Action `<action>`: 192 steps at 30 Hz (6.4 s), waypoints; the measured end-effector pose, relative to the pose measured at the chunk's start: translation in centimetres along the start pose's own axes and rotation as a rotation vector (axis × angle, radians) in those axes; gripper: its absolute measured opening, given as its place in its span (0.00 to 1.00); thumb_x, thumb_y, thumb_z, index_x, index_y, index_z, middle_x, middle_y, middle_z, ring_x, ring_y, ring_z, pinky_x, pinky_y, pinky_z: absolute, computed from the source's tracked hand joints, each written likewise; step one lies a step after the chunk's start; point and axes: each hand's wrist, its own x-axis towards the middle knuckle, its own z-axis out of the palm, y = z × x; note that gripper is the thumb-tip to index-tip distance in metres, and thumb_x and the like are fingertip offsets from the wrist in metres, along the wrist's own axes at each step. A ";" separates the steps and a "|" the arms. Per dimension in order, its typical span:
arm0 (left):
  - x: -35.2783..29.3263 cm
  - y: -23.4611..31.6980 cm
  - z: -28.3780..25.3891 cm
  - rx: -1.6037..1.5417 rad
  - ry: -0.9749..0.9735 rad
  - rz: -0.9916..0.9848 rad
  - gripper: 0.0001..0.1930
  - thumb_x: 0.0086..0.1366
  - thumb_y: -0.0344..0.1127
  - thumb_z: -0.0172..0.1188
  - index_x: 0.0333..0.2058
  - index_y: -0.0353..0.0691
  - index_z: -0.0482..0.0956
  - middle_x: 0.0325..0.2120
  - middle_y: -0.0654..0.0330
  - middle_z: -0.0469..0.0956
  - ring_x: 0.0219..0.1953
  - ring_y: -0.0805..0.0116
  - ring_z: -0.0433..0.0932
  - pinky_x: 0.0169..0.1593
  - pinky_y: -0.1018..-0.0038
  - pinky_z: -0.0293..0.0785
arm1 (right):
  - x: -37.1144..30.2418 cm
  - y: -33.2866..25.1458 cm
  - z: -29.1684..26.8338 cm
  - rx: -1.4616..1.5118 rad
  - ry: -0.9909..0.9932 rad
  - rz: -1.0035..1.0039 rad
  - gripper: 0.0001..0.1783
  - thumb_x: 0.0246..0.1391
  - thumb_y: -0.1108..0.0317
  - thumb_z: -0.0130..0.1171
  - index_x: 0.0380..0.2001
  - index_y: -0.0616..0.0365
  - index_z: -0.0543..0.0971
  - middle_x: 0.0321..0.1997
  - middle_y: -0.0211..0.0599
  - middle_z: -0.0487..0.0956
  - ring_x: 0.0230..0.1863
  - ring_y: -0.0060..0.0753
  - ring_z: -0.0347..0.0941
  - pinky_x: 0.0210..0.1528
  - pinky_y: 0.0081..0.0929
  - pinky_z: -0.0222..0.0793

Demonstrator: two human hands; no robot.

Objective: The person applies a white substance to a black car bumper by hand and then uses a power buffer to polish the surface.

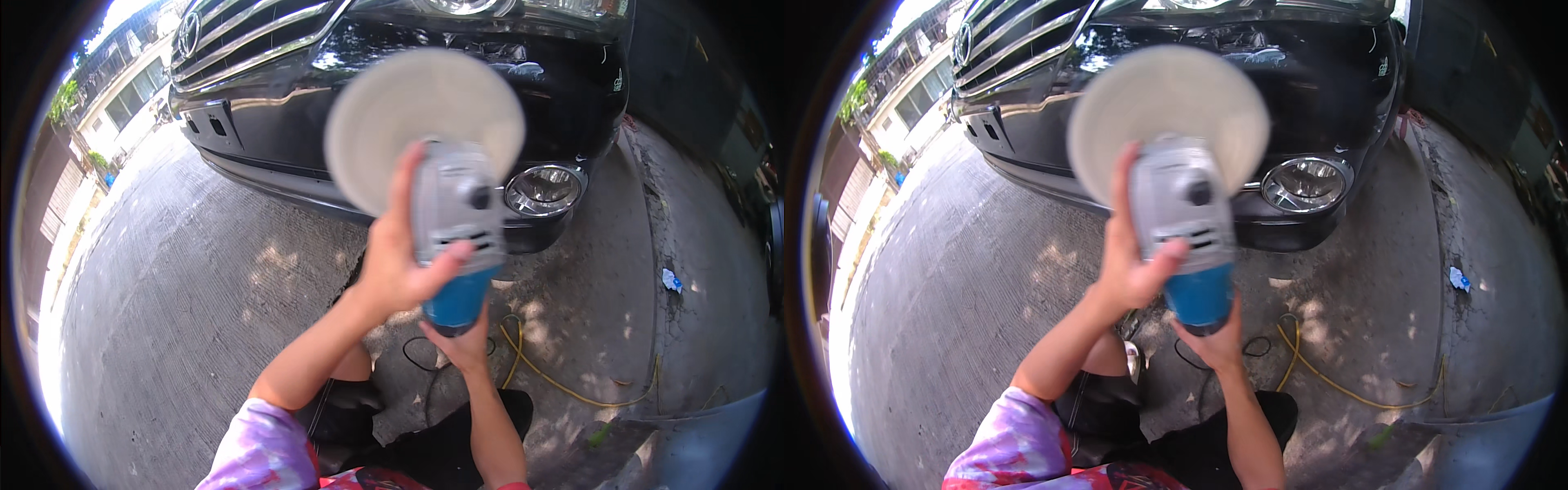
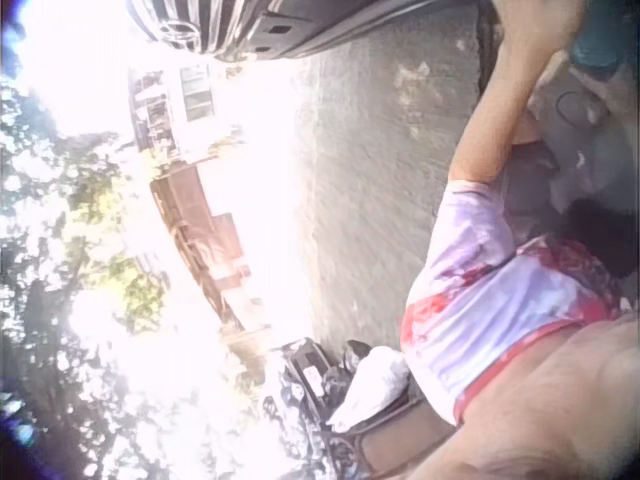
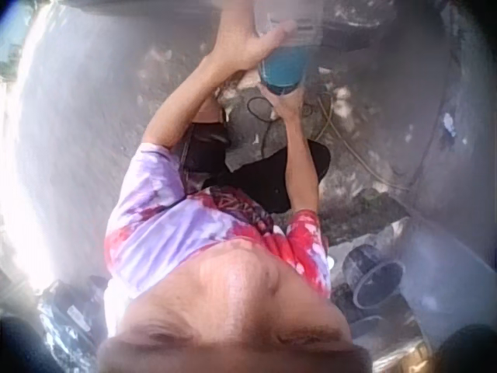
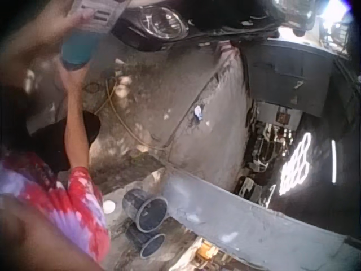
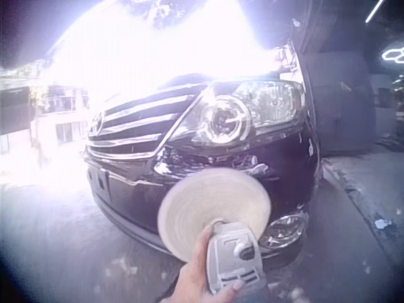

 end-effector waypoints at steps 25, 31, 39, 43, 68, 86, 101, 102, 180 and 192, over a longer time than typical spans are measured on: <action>1.8 1.6 -6.2 -0.141 0.322 -0.146 0.41 0.70 0.49 0.50 0.73 0.37 0.45 0.62 0.43 0.64 0.64 0.54 0.65 0.69 0.63 0.54 | 2.3 -0.6 1.9 0.107 -0.269 -0.297 0.61 0.53 0.46 0.69 0.72 0.74 0.44 0.65 0.61 0.68 0.66 0.51 0.68 0.69 0.40 0.58; 2.1 1.9 -5.3 -0.159 0.302 -0.256 0.46 0.66 0.57 0.53 0.73 0.39 0.45 0.66 0.46 0.59 0.69 0.52 0.59 0.72 0.62 0.48 | 0.6 -2.1 0.0 -0.046 -0.242 -0.230 0.63 0.51 0.42 0.70 0.71 0.74 0.47 0.63 0.65 0.70 0.65 0.57 0.70 0.68 0.41 0.61; -4.0 -3.4 -7.1 -0.307 0.632 -0.340 0.48 0.67 0.60 0.54 0.73 0.40 0.41 0.65 0.48 0.57 0.67 0.54 0.60 0.71 0.59 0.51 | 1.2 -6.7 0.9 -0.551 -0.341 0.132 0.64 0.32 0.49 0.83 0.68 0.65 0.59 0.64 0.62 0.71 0.62 0.59 0.73 0.63 0.41 0.70; -2.0 -1.8 -7.7 -0.324 0.569 -0.366 0.50 0.67 0.61 0.53 0.74 0.40 0.38 0.65 0.47 0.56 0.67 0.53 0.58 0.71 0.57 0.48 | 2.0 -8.3 1.1 -0.631 -0.223 -0.153 0.57 0.37 0.55 0.81 0.68 0.59 0.60 0.55 0.56 0.79 0.49 0.56 0.82 0.50 0.40 0.80; 8.4 4.7 10.7 -0.113 -0.270 -0.123 0.46 0.70 0.47 0.53 0.72 0.28 0.35 0.66 0.32 0.57 0.67 0.39 0.63 0.70 0.60 0.55 | -4.2 -5.6 -15.4 -0.114 0.113 0.151 0.64 0.30 0.66 0.83 0.67 0.65 0.52 0.62 0.49 0.67 0.61 0.39 0.68 0.62 0.38 0.66; 0.5 4.4 9.3 -0.512 0.594 -0.381 0.54 0.64 0.59 0.57 0.74 0.46 0.30 0.67 0.42 0.54 0.65 0.47 0.64 0.68 0.53 0.63 | -0.4 -13.1 -14.5 -0.421 -0.213 0.069 0.62 0.27 0.62 0.83 0.68 0.60 0.60 0.58 0.52 0.76 0.56 0.50 0.78 0.57 0.42 0.74; 6.8 6.2 11.8 -0.343 -0.064 -0.229 0.42 0.73 0.44 0.46 0.74 0.38 0.31 0.65 0.35 0.58 0.65 0.45 0.66 0.67 0.61 0.60 | -3.9 -13.2 -15.7 -0.169 0.140 0.167 0.60 0.30 0.67 0.83 0.66 0.65 0.58 0.55 0.46 0.75 0.54 0.39 0.75 0.58 0.39 0.71; 6.4 6.4 11.4 -0.431 0.031 -0.232 0.43 0.72 0.48 0.46 0.74 0.40 0.33 0.66 0.38 0.56 0.66 0.47 0.64 0.69 0.60 0.58 | -3.5 -13.1 -15.2 -0.222 0.081 0.127 0.60 0.30 0.66 0.83 0.66 0.64 0.58 0.56 0.48 0.75 0.55 0.42 0.76 0.58 0.39 0.71; -2.5 -2.0 -2.6 -0.475 0.618 -0.094 0.34 0.75 0.51 0.43 0.75 0.53 0.44 0.67 0.50 0.60 0.62 0.54 0.70 0.64 0.57 0.71 | 5.3 -6.3 -5.3 -0.349 -0.339 -0.211 0.59 0.37 0.60 0.75 0.72 0.41 0.55 0.29 0.47 0.84 0.29 0.56 0.81 0.40 0.48 0.77; 5.6 2.8 13.5 0.129 0.014 0.104 0.45 0.71 0.47 0.51 0.74 0.34 0.34 0.65 0.37 0.61 0.66 0.48 0.65 0.69 0.59 0.57 | 7.4 1.9 -11.4 0.131 -0.086 -0.247 0.63 0.32 0.67 0.82 0.71 0.56 0.55 0.65 0.47 0.70 0.66 0.45 0.68 0.66 0.40 0.64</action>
